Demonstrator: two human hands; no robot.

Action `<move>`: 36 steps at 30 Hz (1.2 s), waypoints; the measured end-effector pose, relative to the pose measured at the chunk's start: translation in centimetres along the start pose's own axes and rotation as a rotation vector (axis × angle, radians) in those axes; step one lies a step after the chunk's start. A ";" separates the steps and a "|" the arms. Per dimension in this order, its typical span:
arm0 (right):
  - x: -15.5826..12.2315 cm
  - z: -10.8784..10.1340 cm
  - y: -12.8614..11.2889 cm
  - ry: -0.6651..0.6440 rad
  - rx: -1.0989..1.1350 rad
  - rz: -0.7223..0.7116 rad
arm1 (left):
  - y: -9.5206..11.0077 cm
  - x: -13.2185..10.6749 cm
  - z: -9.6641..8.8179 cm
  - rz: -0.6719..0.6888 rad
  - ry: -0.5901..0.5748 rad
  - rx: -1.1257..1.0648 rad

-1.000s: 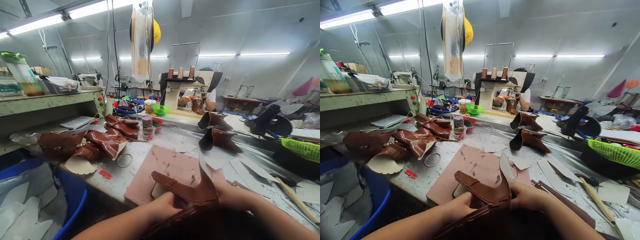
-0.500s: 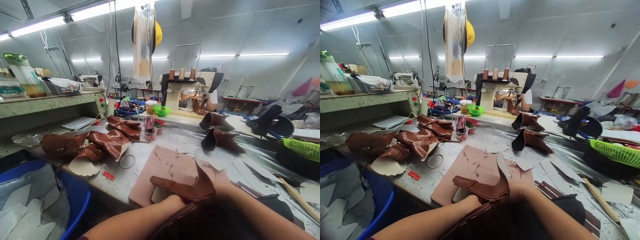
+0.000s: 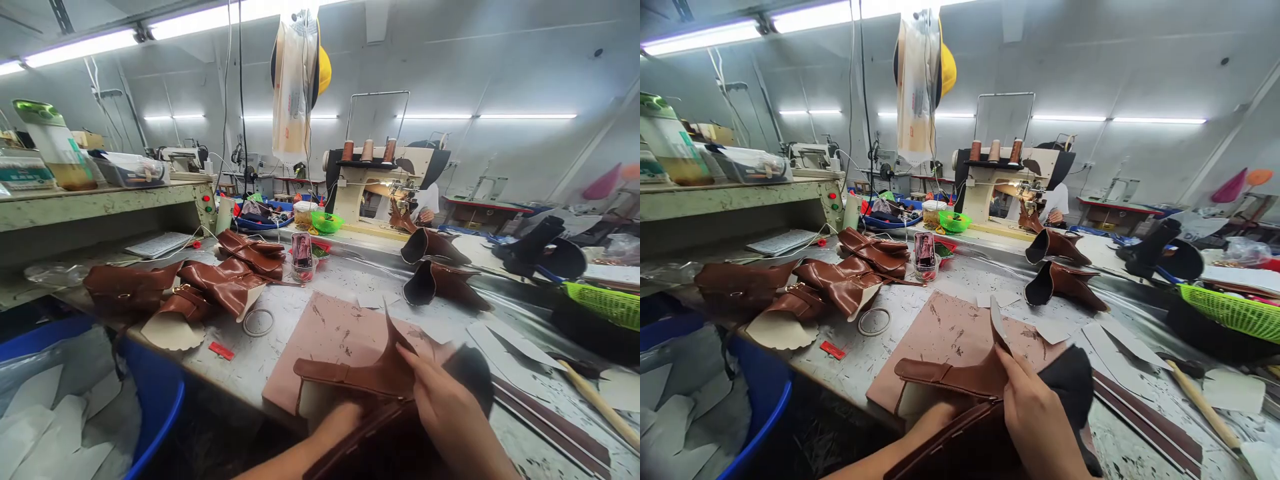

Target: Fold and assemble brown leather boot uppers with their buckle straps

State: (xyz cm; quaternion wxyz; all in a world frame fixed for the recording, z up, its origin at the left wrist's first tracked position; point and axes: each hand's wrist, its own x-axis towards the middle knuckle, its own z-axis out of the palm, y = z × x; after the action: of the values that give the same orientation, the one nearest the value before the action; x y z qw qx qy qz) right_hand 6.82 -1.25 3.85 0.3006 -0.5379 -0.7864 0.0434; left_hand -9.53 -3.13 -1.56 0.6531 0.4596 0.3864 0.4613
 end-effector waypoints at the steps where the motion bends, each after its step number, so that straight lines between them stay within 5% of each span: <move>1: -0.1 0.3 0.2 0.039 -0.022 0.013 | 0.2 -0.7 -0.7 0.015 0.018 0.043; 6: -0.2 1.1 1.3 0.172 -0.078 0.073 | 1.5 -3.7 -3.9 0.094 0.275 0.286; 10: 0.3 1.4 1.0 0.192 -0.156 0.052 | 0.8 -4.4 -5.6 0.007 0.311 0.179; 13: 0.8 0.8 0.0 0.162 -0.296 -0.022 | -0.1 -4.4 -6.5 -0.005 0.420 0.133; 16: 1.1 0.6 -2.2 0.245 -0.398 -0.253 | -0.8 -4.4 -6.6 -0.012 0.374 0.176; 18: 1.0 1.3 -4.4 0.137 -0.314 -0.585 | -1.1 -4.4 -6.3 0.021 0.351 0.217; 20: 0.9 2.4 -6.6 -0.176 -0.189 -0.875 | -1.1 -4.6 -6.0 0.084 0.372 0.262; 22: 0.9 3.2 -8.1 -0.357 -0.132 -0.926 | -0.3 -5.0 -5.7 0.142 0.354 0.313; 25: 1.1 2.0 -8.9 -0.118 0.137 -0.821 | 3.5 -6.3 -5.4 0.339 0.245 0.387; 29: 0.7 -2.1 -7.8 0.273 0.605 -0.668 | 12.3 -7.4 -3.9 0.629 0.024 0.680; 33: -0.8 -5.7 -5.7 0.236 0.603 -0.661 | 19.1 -5.8 -0.3 0.371 -0.522 1.058; 36: -1.6 -8.4 -4.1 0.050 0.379 -0.723 | 20.8 -3.5 3.1 0.357 -0.727 1.297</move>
State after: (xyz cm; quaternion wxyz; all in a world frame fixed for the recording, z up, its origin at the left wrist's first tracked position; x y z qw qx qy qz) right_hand 8.20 -6.50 11.67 0.4092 -0.1628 -0.8954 0.0660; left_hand -12.74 -4.08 19.49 0.2541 0.9295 0.2603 0.0604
